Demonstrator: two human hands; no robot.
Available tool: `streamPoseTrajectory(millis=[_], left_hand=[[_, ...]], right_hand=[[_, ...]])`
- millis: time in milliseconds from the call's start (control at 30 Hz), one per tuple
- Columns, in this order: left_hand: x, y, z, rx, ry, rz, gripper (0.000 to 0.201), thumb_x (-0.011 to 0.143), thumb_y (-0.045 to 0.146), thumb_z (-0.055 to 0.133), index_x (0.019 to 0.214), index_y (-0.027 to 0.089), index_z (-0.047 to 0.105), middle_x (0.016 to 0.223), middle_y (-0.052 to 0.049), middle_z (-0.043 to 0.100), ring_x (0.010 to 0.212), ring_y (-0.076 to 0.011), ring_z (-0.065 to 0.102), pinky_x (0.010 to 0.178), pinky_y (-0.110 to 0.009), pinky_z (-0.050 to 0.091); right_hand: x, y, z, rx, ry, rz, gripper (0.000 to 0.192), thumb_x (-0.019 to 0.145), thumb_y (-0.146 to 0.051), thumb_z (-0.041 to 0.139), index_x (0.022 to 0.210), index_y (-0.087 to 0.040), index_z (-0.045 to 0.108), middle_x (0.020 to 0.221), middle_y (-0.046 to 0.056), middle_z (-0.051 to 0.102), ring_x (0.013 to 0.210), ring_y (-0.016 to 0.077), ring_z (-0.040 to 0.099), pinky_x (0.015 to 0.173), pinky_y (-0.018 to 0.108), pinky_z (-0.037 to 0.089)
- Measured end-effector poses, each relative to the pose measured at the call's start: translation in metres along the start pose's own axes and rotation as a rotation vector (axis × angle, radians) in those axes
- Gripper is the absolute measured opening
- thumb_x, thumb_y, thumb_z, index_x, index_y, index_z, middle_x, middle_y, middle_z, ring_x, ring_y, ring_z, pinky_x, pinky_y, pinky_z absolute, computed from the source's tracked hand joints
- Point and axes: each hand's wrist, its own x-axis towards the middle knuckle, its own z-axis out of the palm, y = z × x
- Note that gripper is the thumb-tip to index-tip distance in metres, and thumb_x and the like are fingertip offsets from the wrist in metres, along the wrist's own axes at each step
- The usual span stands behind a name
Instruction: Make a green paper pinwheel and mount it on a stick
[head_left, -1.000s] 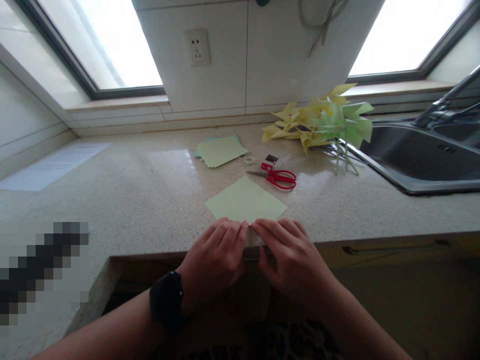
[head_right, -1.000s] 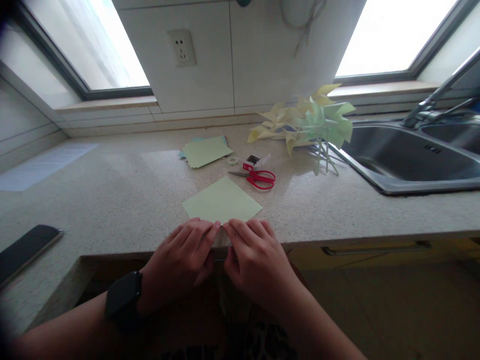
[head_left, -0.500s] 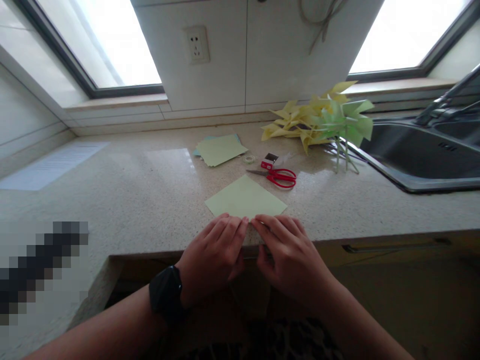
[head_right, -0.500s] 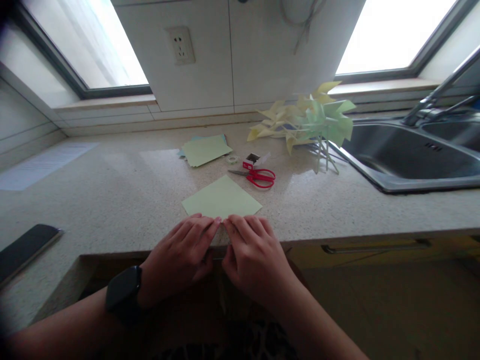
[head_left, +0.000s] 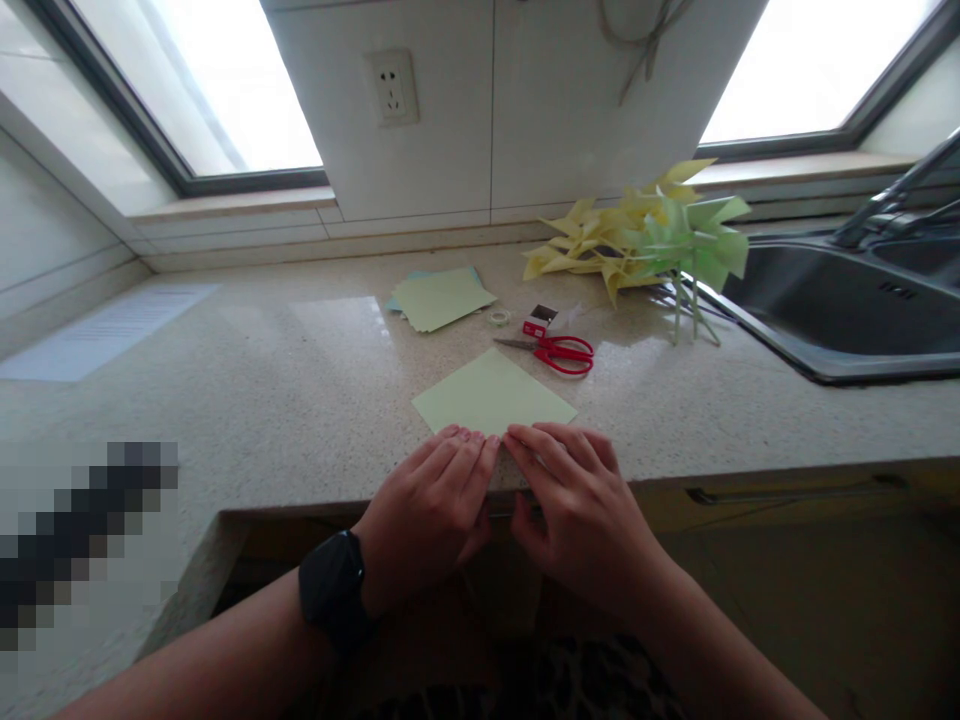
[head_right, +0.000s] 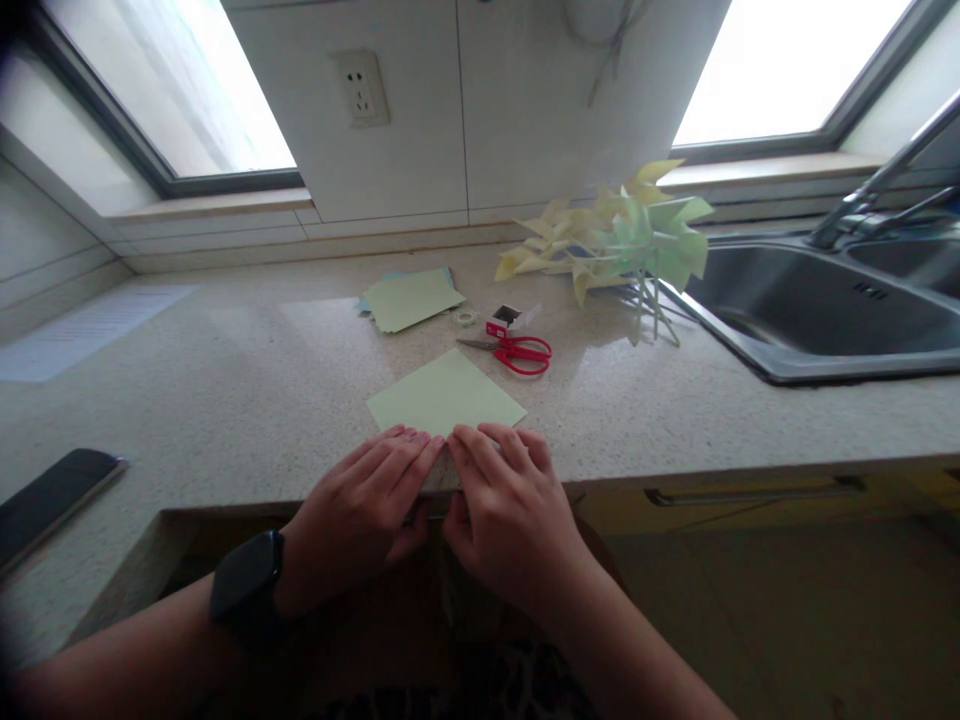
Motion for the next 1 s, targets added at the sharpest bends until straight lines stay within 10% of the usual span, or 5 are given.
streamPoseTrajectory(millis=[767, 1000], left_hand=[[-0.006, 0.007, 0.001, 0.005, 0.018, 0.011, 0.047, 0.089, 0.013, 0.055, 0.135, 0.002, 0.055, 0.117, -0.018, 0.064, 0.103, -0.0299, 0.060, 0.094, -0.045, 0.055], [-0.005, 0.003, 0.001, -0.029, 0.001, 0.013, 0.054, 0.088, 0.015, 0.057, 0.140, 0.003, 0.051, 0.142, -0.022, 0.054, 0.137, -0.0378, 0.045, 0.115, -0.055, 0.040]], right_hand=[[-0.014, 0.001, 0.003, 0.024, 0.163, -0.014, 0.033, 0.089, -0.016, 0.058, 0.121, -0.015, 0.067, 0.122, 0.008, 0.072, 0.117, 0.0286, 0.059, 0.103, 0.047, 0.041], [-0.018, -0.001, 0.011, -0.009, 0.167, 0.017, 0.040, 0.089, -0.014, 0.057, 0.128, -0.014, 0.064, 0.128, 0.010, 0.068, 0.121, 0.0279, 0.058, 0.105, 0.046, 0.040]])
